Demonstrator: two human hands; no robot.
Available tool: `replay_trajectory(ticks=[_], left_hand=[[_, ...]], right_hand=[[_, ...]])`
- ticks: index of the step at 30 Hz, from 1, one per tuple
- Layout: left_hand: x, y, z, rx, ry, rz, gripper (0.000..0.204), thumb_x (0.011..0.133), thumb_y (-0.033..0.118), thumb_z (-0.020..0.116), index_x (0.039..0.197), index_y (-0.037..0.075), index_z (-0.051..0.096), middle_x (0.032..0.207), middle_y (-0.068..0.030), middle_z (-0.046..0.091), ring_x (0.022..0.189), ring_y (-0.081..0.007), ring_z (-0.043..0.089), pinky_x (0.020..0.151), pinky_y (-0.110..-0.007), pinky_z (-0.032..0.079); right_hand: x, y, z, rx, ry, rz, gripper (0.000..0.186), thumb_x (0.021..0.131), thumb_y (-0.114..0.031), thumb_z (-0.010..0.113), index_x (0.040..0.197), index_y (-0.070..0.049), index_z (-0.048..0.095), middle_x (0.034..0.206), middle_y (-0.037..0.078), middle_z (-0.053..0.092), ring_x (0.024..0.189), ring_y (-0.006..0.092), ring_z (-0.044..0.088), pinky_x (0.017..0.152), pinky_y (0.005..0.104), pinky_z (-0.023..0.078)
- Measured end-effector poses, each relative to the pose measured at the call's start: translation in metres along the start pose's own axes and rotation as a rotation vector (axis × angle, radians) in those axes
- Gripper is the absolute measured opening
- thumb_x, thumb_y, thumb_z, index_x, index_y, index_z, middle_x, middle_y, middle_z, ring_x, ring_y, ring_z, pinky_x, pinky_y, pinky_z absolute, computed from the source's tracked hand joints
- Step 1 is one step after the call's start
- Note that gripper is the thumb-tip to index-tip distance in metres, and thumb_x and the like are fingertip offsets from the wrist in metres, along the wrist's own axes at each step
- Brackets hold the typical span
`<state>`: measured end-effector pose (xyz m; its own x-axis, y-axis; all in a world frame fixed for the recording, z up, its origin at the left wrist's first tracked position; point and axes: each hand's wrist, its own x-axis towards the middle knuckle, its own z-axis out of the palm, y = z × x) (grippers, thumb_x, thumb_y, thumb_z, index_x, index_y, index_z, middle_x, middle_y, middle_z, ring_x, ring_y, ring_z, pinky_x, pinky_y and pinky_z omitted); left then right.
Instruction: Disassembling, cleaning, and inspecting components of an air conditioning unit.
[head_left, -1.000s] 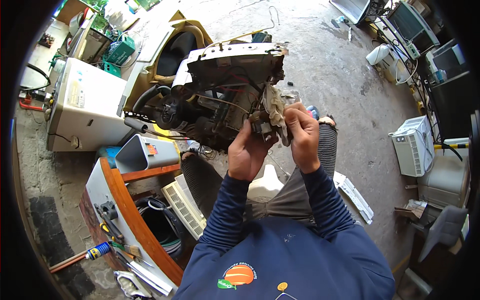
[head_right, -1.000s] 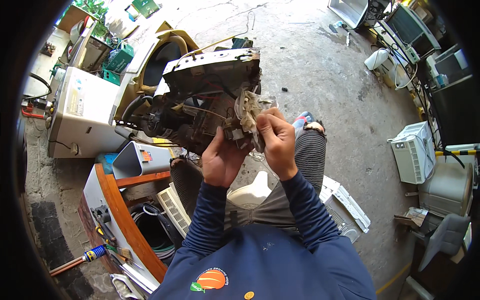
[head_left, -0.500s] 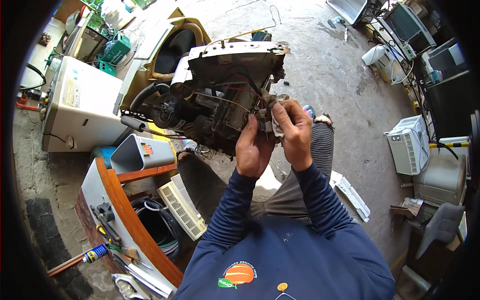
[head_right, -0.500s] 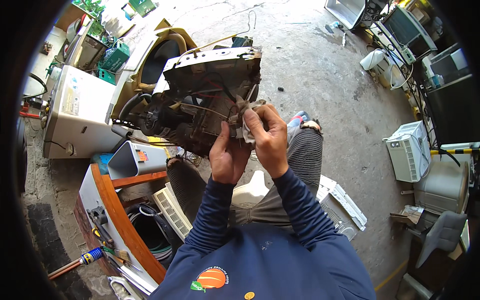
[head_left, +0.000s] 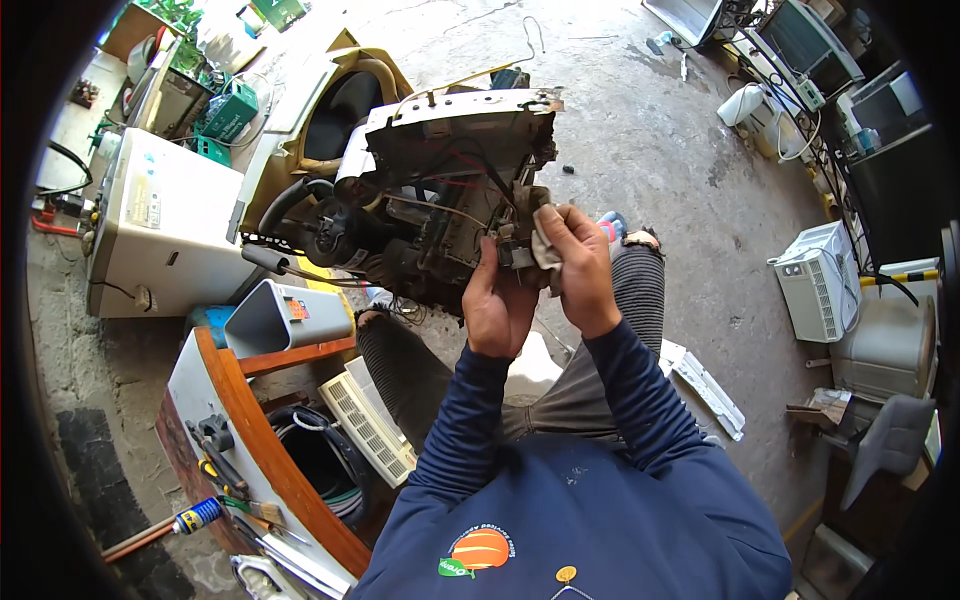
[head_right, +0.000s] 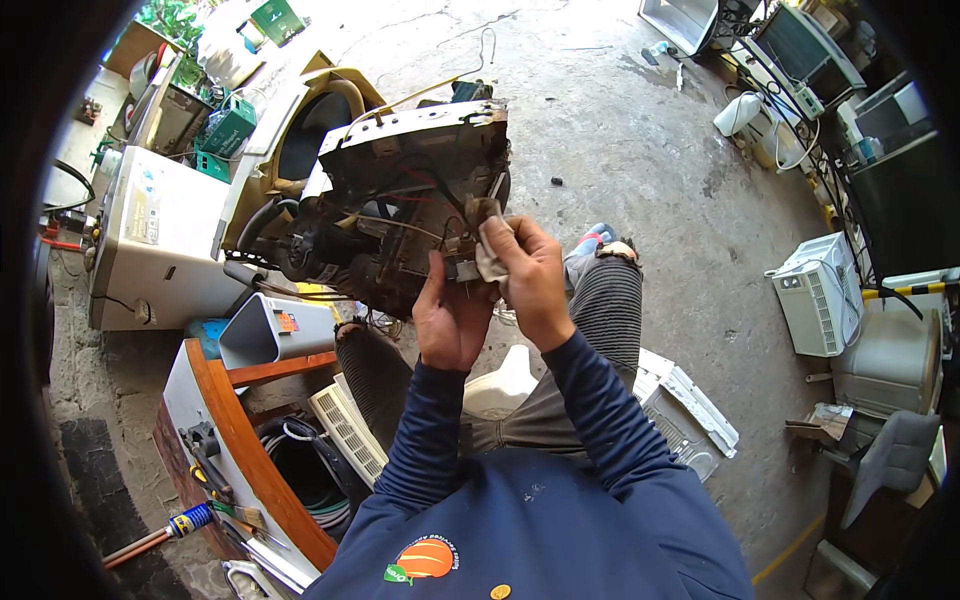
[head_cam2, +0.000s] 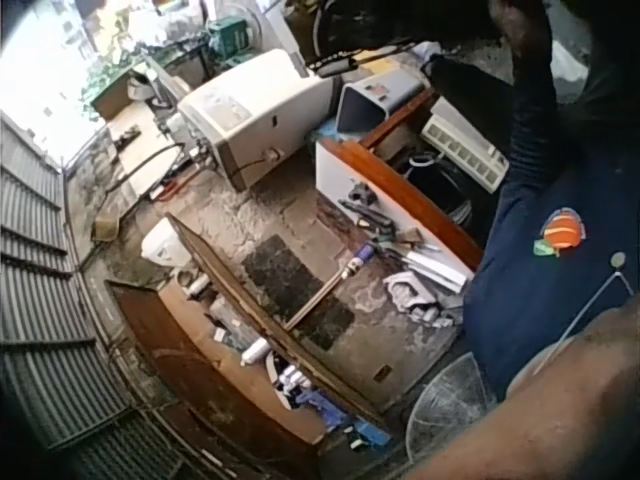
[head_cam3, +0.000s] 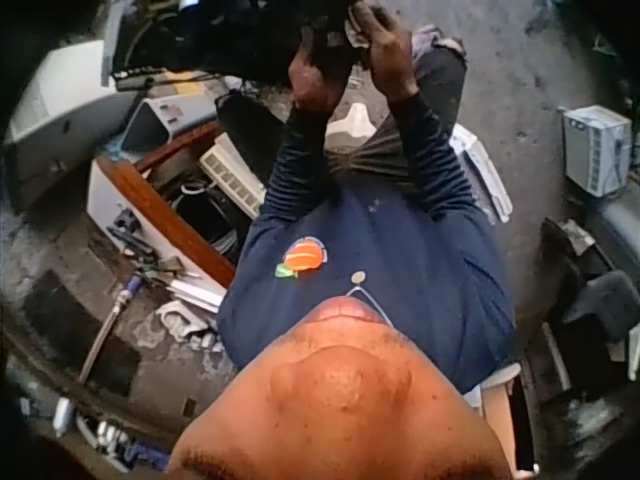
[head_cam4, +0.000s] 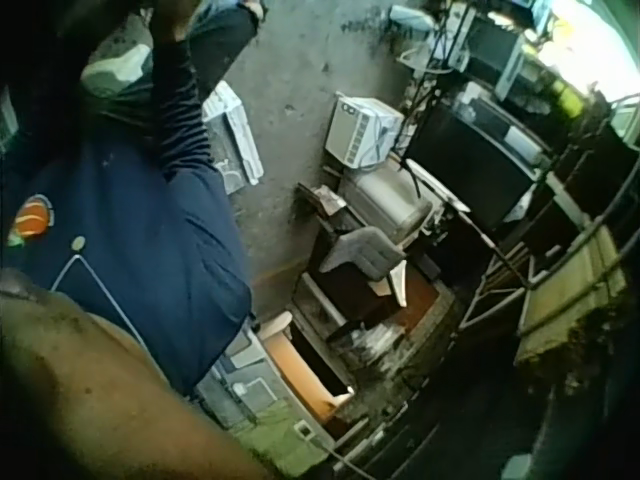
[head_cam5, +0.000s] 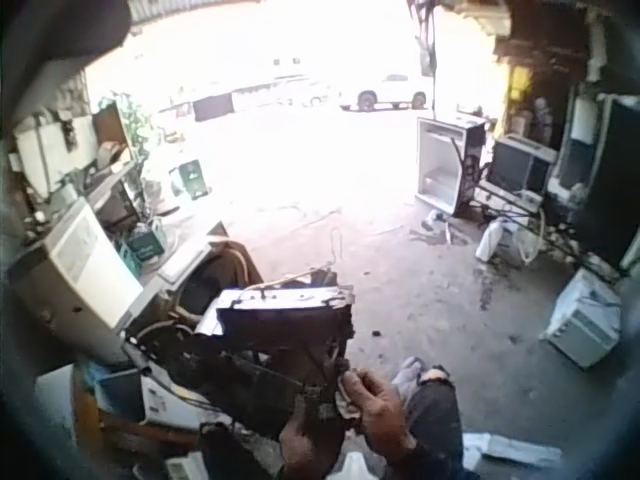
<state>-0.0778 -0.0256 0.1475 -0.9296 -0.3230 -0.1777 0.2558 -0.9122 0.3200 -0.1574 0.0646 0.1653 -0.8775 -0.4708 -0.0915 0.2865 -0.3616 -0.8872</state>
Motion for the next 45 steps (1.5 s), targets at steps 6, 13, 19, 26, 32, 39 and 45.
replay_trajectory(ticks=[6, 13, 19, 26, 32, 39, 45], left_hand=[[0.0, -0.001, -0.005, 0.03, -0.048, 0.073, 0.048, 0.11, 0.042, 0.046, 0.136, 0.003, 0.057, 0.117, -0.0087, 0.068, 0.087, -0.0168, 0.057, 0.075, -0.032, 0.043], [0.002, 0.0, -0.002, 0.018, -0.072, 0.063, 0.048, 0.111, 0.042, 0.044, 0.134, 0.003, 0.058, 0.116, -0.0096, 0.068, 0.092, -0.0178, 0.06, 0.08, -0.033, 0.046], [-0.002, 0.001, 0.021, 0.088, 0.121, 0.059, 0.046, 0.112, 0.04, 0.042, 0.131, 0.002, 0.059, 0.118, -0.0099, 0.068, 0.099, -0.017, 0.064, 0.089, -0.031, 0.05], [-0.004, 0.004, -0.009, 0.23, 0.004, 0.081, 0.048, 0.112, 0.039, 0.043, 0.136, 0.0, 0.058, 0.124, -0.0107, 0.069, 0.104, -0.0176, 0.069, 0.091, -0.03, 0.053], [-0.001, 0.008, -0.012, 0.357, -0.047, 0.08, 0.049, 0.112, 0.038, 0.041, 0.139, 0.0, 0.056, 0.125, -0.0112, 0.068, 0.105, -0.0178, 0.067, 0.092, -0.03, 0.053], [-0.003, -0.002, -0.012, 0.579, 0.004, 0.216, 0.043, 0.114, 0.034, 0.036, 0.133, 0.002, 0.057, 0.119, -0.0094, 0.065, 0.101, -0.0142, 0.062, 0.092, -0.027, 0.049], [-0.006, -0.001, -0.004, 0.812, -0.056, 0.335, 0.045, 0.113, 0.032, 0.037, 0.14, -0.001, 0.054, 0.128, -0.0125, 0.065, 0.109, -0.0186, 0.064, 0.095, -0.031, 0.051]], right_hand=[[0.001, -0.013, -0.019, 0.344, 0.058, 0.201, 0.033, 0.109, -0.034, 0.053, 0.103, -0.005, 0.067, 0.087, 0.003, 0.066, 0.067, 0.0095, 0.058, 0.06, 0.0209, 0.043], [-0.007, -0.018, -0.033, 0.21, -0.011, 0.067, 0.026, 0.106, -0.027, 0.058, 0.107, -0.002, 0.066, 0.091, 0.004, 0.066, 0.071, 0.0104, 0.057, 0.064, 0.0217, 0.044], [-0.007, -0.022, -0.007, -0.494, -0.085, -0.33, 0.024, 0.097, -0.015, 0.068, 0.114, 0.0, 0.062, 0.096, 0.006, 0.064, 0.081, 0.0125, 0.056, 0.074, 0.0243, 0.044], [-0.003, -0.014, 0.0, -0.406, -0.186, -0.06, 0.03, 0.086, -0.015, 0.077, 0.106, 0.0, 0.061, 0.091, 0.005, 0.058, 0.08, 0.0128, 0.049, 0.075, 0.0252, 0.041], [0.01, -0.014, -0.009, -0.462, -0.297, -0.038, 0.03, 0.084, -0.019, 0.079, 0.098, -0.002, 0.059, 0.087, 0.005, 0.055, 0.078, 0.0127, 0.046, 0.074, 0.0263, 0.041], [0.005, -0.016, 0.008, -0.433, -0.137, -0.048, 0.036, 0.082, -0.025, 0.082, 0.093, -0.003, 0.056, 0.084, 0.004, 0.053, 0.076, 0.0125, 0.045, 0.072, 0.0267, 0.04], [0.005, -0.025, 0.012, -0.526, -0.184, -0.106, 0.037, 0.083, -0.028, 0.082, 0.088, -0.005, 0.053, 0.079, 0.0, 0.048, 0.071, 0.0114, 0.041, 0.069, 0.0257, 0.038]])
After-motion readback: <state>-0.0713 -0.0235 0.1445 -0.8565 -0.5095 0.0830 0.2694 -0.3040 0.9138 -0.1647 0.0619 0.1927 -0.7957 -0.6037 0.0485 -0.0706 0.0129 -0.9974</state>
